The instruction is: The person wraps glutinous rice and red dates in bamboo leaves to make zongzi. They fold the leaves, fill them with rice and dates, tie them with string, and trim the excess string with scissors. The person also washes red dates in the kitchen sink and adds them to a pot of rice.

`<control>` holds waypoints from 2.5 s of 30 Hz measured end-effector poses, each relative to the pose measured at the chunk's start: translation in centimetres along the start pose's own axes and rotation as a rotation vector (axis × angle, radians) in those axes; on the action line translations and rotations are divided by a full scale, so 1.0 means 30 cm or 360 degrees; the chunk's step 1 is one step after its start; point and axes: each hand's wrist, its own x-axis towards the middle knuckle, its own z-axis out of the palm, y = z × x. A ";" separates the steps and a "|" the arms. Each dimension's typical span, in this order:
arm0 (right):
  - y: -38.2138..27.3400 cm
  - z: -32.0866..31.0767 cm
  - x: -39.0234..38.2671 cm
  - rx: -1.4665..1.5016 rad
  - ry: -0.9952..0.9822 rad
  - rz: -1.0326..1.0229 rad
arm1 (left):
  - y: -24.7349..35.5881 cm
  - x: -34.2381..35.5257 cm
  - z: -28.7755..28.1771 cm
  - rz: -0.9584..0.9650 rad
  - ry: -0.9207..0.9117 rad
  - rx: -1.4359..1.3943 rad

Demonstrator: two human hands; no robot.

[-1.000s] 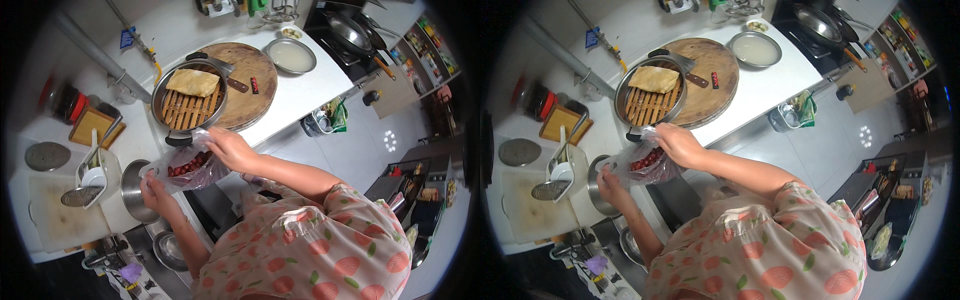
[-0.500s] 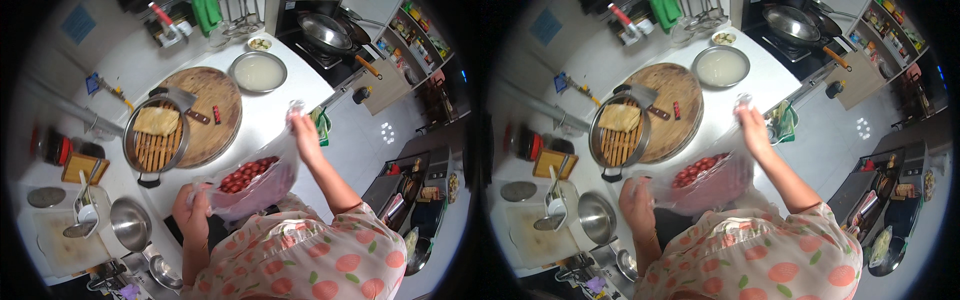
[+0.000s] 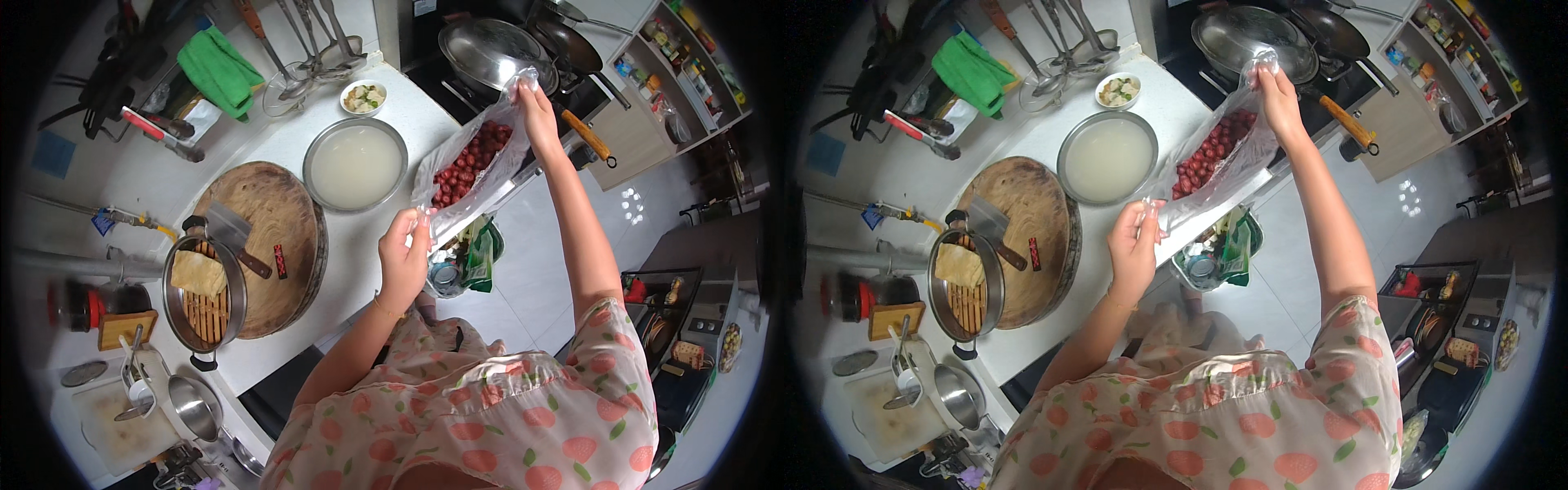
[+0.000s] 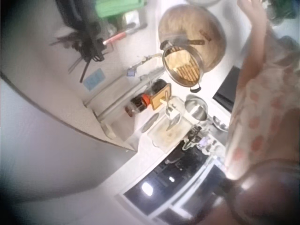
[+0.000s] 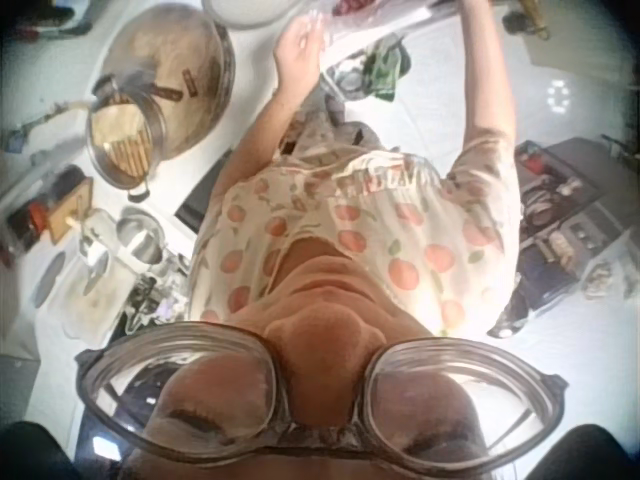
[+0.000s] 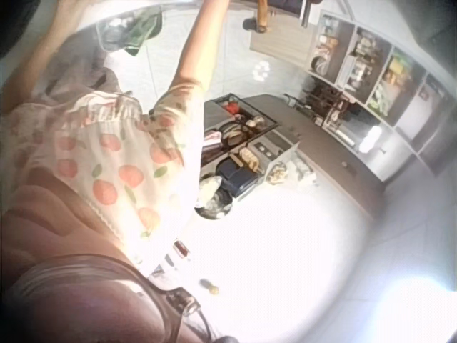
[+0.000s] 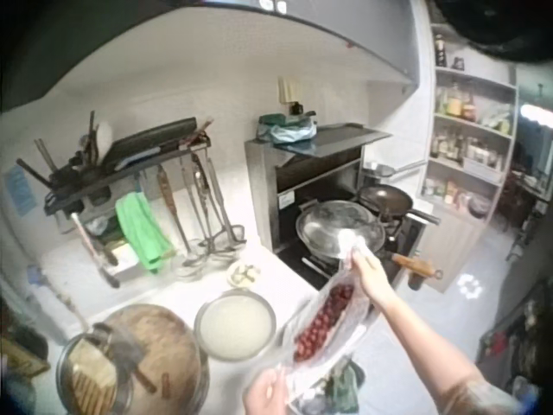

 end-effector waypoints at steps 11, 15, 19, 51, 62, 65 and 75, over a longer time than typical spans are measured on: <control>-0.117 0.014 -0.121 -0.0950 -0.0394 -0.0794 | 0.048 0.135 0.056 0.0719 0.0591 0.1173; -0.040 0.120 -0.118 -0.1237 -0.1044 -0.0833 | 0.032 0.271 0.213 0.1321 -0.0352 0.1412; 0.075 0.017 -0.061 -0.2072 -0.1432 -0.0377 | -0.090 0.350 0.262 0.0306 -0.0761 0.2315; 0.795 0.176 -0.120 -0.1600 -0.0816 -0.0452 | -0.063 -1.164 -1.836 -0.0245 0.2920 -0.0981; 0.682 0.261 -0.174 -0.1604 -0.0848 -0.0154 | -0.148 -1.398 -1.538 -0.0132 0.2341 -0.0938; 0.662 0.266 -0.187 -0.1576 -0.0824 0.0080 | -0.035 -1.464 -1.160 -0.0448 0.2410 -0.0632; 0.546 0.212 -0.106 0.0497 -0.0101 0.1702 | -0.120 -1.054 -0.321 -0.1191 0.1215 -0.0930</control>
